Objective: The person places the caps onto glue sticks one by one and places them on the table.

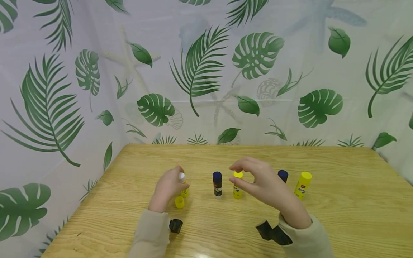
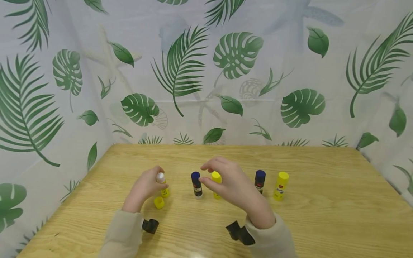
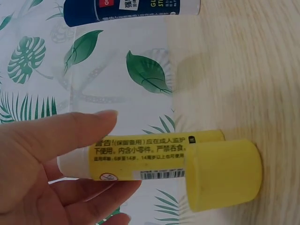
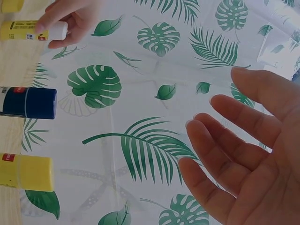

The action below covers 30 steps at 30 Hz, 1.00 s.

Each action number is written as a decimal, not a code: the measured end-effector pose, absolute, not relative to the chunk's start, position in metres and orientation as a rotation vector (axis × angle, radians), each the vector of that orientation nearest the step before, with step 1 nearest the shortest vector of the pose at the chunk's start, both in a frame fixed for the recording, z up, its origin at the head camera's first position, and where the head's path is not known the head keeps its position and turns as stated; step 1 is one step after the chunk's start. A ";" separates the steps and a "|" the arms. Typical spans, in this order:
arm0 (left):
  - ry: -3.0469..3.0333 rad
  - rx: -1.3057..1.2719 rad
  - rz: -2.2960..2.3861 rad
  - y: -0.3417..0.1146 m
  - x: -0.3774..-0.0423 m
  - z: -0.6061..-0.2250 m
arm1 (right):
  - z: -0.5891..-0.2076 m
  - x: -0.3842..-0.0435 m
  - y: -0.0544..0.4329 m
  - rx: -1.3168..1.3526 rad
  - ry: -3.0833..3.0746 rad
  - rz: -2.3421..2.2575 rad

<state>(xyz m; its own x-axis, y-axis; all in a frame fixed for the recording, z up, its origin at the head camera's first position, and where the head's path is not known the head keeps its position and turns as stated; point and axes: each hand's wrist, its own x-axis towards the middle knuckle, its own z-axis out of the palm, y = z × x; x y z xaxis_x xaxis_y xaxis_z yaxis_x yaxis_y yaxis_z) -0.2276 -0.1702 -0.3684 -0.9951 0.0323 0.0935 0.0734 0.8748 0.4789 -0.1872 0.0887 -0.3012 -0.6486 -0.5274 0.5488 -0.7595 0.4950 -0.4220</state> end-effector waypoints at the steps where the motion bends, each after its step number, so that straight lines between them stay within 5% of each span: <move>1: -2.958 -0.094 -0.755 -0.170 -0.228 -0.369 | -0.301 -0.187 0.089 1.078 -2.396 0.933; 30: -2.894 -0.158 -0.827 -0.177 -0.228 -0.365 | -0.313 -0.197 0.081 1.145 -2.373 0.955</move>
